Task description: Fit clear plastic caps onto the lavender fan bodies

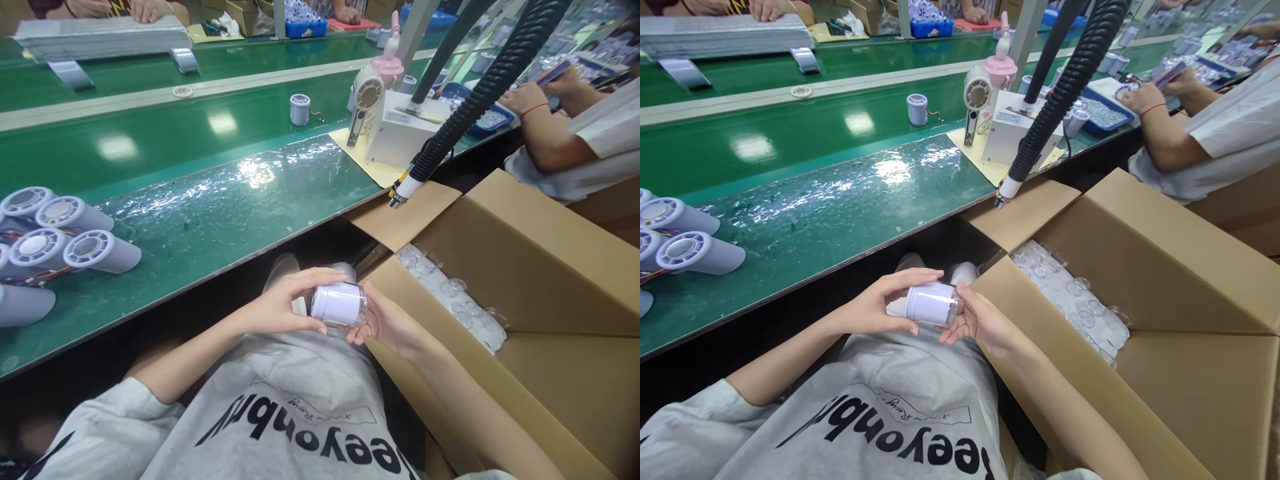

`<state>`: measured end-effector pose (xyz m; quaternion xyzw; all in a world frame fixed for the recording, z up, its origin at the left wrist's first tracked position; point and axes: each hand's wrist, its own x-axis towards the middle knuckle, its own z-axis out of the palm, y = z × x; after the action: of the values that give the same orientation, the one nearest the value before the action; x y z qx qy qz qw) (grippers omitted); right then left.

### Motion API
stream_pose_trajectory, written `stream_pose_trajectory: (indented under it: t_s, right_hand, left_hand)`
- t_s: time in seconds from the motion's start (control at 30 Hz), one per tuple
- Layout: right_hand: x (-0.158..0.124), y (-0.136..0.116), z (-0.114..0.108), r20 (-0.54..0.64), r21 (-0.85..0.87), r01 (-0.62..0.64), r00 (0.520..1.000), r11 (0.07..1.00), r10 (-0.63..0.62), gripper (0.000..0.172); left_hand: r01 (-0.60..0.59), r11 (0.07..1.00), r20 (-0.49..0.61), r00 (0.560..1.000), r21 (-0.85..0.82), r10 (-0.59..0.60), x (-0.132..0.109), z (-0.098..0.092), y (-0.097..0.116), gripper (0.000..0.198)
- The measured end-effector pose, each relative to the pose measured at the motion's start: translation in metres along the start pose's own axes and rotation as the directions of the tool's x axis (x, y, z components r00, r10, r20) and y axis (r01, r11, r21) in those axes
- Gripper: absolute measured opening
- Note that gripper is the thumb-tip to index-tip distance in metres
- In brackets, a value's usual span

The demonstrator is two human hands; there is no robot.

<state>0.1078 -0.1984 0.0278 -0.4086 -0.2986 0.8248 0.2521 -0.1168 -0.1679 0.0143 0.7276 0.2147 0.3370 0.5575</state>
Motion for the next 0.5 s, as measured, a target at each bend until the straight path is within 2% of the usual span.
stream_pose_trajectory:
  t_s: [0.13,0.23,0.3,0.37,0.4,0.43,0.47,0.5]
  right_hand:
    - [0.001,-0.002,0.004,-0.019,0.048,-0.133,0.991,0.99,0.134,0.065]
    - [0.0,-0.001,0.006,-0.012,0.009,-0.153,0.988,0.988,0.153,0.066]
    - [-0.002,0.0,0.006,-0.038,-0.086,-0.131,0.991,0.988,0.128,0.065]
    - [-0.004,0.001,0.004,-0.115,-0.262,-0.02,0.993,0.965,-0.011,0.053]
    - [-0.006,0.002,0.003,-0.154,-0.384,0.076,0.977,0.92,-0.146,0.043]
    - [-0.008,0.002,0.002,-0.162,-0.517,0.189,0.936,0.835,-0.313,0.032]
    - [-0.01,0.002,0.0,-0.117,-0.642,0.301,0.87,0.705,-0.479,0.026]
    - [-0.012,0.001,-0.001,-0.018,-0.736,0.404,0.79,0.544,-0.612,0.031]
  left_hand:
    - [0.042,0.999,0.004,0.999,0.011,-0.042,-0.001,0.0,0.003,0.072]
    - [0.111,0.993,-0.013,0.994,0.037,-0.111,-0.002,0.002,0.011,0.063]
    - [0.18,0.984,-0.027,0.983,0.002,-0.179,-0.002,0.004,0.017,0.06]
    - [0.241,0.968,-0.038,0.969,-0.069,-0.244,-0.002,0.005,0.022,0.06]
    - [0.26,0.96,-0.041,0.963,-0.106,-0.265,-0.002,0.006,0.024,0.06]
    - [0.274,0.952,-0.043,0.958,-0.139,-0.282,-0.002,0.006,0.025,0.059]
    - [0.284,0.944,-0.044,0.954,-0.166,-0.295,-0.003,0.006,0.026,0.059]
    - [0.293,0.937,-0.045,0.951,-0.191,-0.307,-0.003,0.007,0.026,0.059]
